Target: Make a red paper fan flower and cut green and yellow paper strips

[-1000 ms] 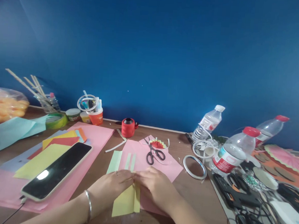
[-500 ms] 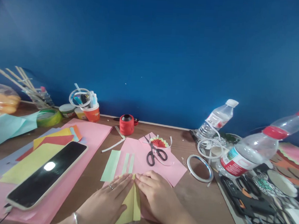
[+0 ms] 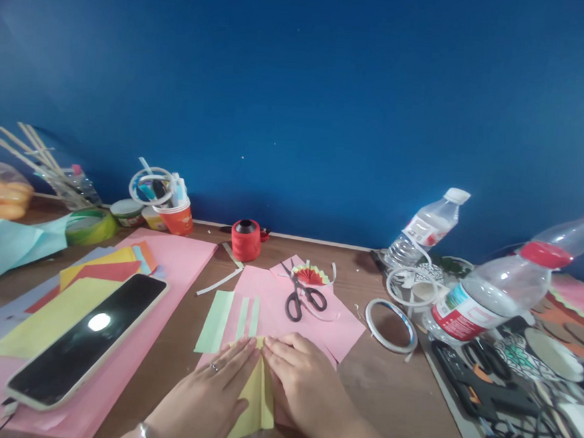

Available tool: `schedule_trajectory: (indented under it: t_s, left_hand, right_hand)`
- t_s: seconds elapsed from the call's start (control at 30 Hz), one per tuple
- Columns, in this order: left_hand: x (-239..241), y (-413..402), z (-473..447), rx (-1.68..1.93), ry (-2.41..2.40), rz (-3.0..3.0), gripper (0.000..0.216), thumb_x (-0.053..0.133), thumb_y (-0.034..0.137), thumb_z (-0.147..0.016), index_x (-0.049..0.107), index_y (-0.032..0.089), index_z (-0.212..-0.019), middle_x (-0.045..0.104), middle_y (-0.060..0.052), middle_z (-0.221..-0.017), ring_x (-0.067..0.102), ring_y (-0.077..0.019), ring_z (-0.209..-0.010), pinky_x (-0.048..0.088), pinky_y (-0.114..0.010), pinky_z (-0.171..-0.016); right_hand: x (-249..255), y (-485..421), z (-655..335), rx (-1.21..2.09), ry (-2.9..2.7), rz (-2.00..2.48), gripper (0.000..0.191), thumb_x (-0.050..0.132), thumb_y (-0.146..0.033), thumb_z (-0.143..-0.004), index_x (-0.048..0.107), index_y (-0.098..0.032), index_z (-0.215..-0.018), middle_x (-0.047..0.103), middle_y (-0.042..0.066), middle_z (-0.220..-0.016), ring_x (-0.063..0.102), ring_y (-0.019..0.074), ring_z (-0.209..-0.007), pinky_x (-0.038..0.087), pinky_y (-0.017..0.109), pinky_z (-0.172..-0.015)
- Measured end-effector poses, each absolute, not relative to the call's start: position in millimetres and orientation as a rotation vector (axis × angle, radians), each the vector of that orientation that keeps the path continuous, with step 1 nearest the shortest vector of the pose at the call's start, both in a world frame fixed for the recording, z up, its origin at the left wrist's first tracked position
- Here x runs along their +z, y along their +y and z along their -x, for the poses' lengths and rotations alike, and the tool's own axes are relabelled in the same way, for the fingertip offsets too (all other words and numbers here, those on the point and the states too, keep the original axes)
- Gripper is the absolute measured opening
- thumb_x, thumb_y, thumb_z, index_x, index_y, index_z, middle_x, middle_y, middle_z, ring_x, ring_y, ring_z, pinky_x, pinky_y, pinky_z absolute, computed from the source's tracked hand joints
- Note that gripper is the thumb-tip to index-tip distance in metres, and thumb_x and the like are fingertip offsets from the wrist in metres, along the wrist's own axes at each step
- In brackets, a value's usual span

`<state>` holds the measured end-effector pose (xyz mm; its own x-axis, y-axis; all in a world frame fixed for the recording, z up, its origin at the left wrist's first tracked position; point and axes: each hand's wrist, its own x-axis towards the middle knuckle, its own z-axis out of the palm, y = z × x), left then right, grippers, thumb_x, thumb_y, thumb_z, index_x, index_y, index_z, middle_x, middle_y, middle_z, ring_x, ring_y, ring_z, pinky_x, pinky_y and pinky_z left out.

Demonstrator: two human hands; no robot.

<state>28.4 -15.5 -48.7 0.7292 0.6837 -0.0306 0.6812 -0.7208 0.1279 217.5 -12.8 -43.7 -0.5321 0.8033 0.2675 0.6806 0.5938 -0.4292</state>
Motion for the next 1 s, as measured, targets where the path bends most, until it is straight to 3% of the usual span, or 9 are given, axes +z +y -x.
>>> schedule_trajectory:
  t_s: [0.3,0.63,1.0]
  left_hand:
    - [-50.0,-5.3,-18.8,0.097,1.087,-2.706,0.056,0.042,0.015,-0.077,0.03,0.019,-0.132,0.032,-0.005,-0.139,0.03,-0.0198,-0.126,0.031,-0.036,-0.102]
    - [-43.2,-6.7,-21.8,-0.017,1.119,-2.686,0.056,0.041,0.012,-0.075,0.033,0.013,-0.131,0.031,-0.009,-0.138,0.029,-0.0219,-0.126,0.033,-0.039,-0.1]
    - [-44.7,-4.6,-16.9,0.03,1.108,-2.689,0.057,0.041,0.015,-0.077,0.029,0.019,-0.132,0.029,-0.004,-0.14,0.028,-0.0192,-0.127,0.03,-0.038,-0.102]
  right_hand:
    - [-38.6,-14.2,-223.7,0.363,-2.45,1.138,0.036,0.045,-0.009,-0.083,0.054,-0.015,-0.117,0.059,0.005,-0.115,0.05,0.02,-0.101,0.045,0.034,-0.088]
    - [-40.0,-14.5,-219.3,0.328,-2.399,1.189,0.031,0.046,-0.015,-0.085,0.057,-0.018,-0.113,0.063,0.005,-0.109,0.053,0.0184,-0.096,0.048,0.032,-0.082]
    - [-38.0,-16.1,-223.3,0.291,-2.445,1.134,0.032,0.044,-0.011,-0.083,0.057,-0.015,-0.113,0.061,0.005,-0.112,0.051,0.0196,-0.101,0.046,0.033,-0.088]
